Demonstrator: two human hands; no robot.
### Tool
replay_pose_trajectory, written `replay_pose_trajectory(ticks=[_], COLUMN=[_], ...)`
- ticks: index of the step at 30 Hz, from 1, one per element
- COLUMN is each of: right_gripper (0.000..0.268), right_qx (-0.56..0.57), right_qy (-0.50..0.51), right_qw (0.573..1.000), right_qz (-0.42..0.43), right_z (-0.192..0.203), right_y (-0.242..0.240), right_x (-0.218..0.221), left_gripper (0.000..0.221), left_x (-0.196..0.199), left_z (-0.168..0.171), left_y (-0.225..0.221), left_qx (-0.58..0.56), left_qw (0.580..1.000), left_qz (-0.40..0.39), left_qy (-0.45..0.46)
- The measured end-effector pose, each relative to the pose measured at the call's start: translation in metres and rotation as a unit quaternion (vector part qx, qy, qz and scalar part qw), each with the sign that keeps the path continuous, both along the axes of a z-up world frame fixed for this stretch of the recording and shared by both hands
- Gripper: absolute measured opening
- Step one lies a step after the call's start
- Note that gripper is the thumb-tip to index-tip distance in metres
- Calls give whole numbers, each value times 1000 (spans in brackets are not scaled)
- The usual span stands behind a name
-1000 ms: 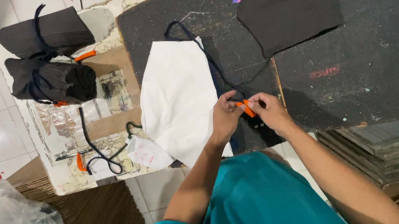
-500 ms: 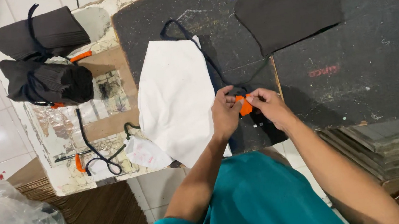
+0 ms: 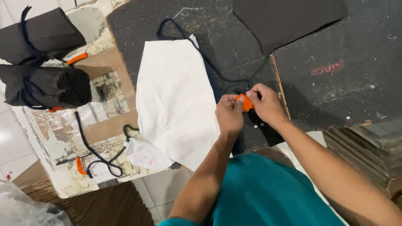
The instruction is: Folding and bundling fabric pieces using ties and marking them with a pen
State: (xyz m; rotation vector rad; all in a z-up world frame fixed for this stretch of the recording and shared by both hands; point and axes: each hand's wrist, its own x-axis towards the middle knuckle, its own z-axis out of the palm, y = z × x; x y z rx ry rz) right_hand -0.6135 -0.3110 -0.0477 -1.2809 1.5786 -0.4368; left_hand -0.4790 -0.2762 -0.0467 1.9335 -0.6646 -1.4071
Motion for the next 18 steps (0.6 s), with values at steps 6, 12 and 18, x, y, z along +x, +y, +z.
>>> replay_pose_trajectory(ticks=[6, 12, 18], right_gripper=[18, 24, 23], right_qx=[-67, -209, -354], right_qy=[48, 235, 309], right_qw=[996, 937, 853], right_qz=[21, 149, 225], right_z=[4, -3, -21], right_y=[2, 7, 4], right_x=[2, -6, -16], left_gripper=[20, 23, 24], left_x=[-6, -6, -6], left_z=[-3, 29, 46], left_y=[3, -6, -12], left_qx=[5, 85, 146], left_qw=[1000, 995, 981], left_qz=[15, -16, -69], left_qy=[-3, -50, -106])
